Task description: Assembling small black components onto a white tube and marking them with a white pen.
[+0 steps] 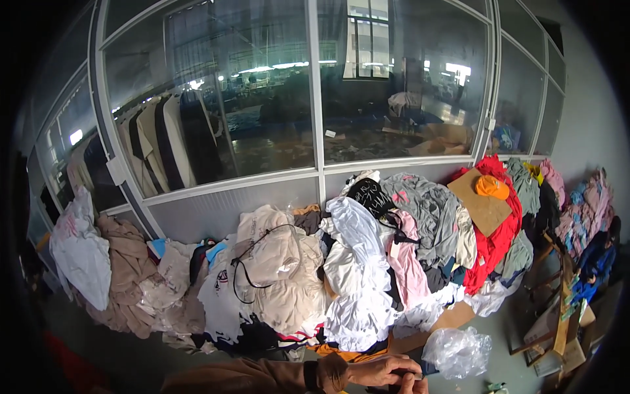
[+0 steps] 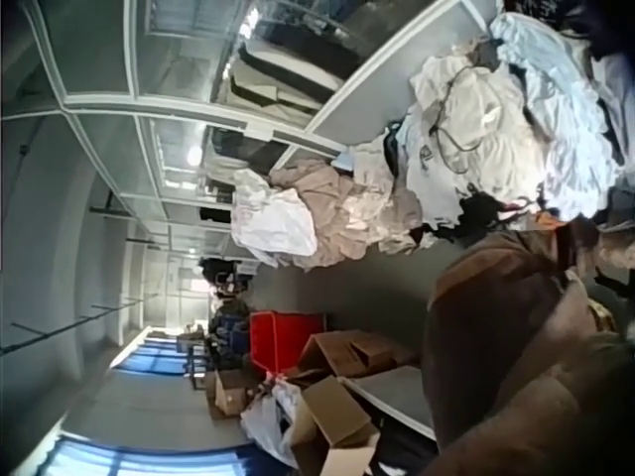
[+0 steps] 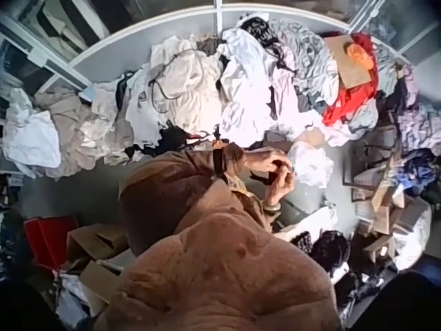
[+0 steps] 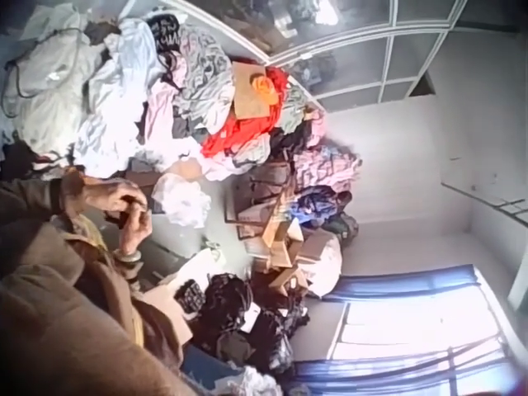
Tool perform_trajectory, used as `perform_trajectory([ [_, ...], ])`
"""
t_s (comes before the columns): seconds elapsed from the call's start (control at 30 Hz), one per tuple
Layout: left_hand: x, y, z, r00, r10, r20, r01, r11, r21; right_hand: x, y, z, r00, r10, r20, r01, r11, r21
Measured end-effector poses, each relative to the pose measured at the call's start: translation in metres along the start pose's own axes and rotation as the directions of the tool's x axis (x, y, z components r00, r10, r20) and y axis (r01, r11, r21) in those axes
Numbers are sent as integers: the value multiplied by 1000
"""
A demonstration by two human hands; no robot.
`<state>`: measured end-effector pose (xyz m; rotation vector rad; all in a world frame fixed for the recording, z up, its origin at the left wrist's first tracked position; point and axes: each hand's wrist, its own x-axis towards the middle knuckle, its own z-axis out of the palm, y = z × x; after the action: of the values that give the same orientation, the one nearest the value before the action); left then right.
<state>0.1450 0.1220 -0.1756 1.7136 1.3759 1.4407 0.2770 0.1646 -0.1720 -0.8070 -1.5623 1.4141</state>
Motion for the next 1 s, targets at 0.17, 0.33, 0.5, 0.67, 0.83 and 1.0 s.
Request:
perform_trajectory([
  [0.17,-39,11,-33,992,-125,34,130,969,-212,-26,-1,37,1000,-22,-4,22,997,79],
  [0.33,-111,-10,-91,967,-225,121,240,962,-128,-63,-18,99,988,-56,143,63,997,-51],
  [0.5,-176,-10,-143,975,-223,-16,219,967,-132,-94,-14,170,972,-103,212,112,993,-34],
  [0.67,-226,16,-192,979,-148,-142,112,966,-234,-120,-21,226,950,-50,307,42,999,33],
  [0.83,-251,11,-220,980,-191,-56,155,908,-389,-142,-19,257,929,18,370,-30,999,25],
  [1.0,-258,-14,-222,983,-185,-2,176,937,-302,-155,-33,281,936,31,350,-35,999,7],
])
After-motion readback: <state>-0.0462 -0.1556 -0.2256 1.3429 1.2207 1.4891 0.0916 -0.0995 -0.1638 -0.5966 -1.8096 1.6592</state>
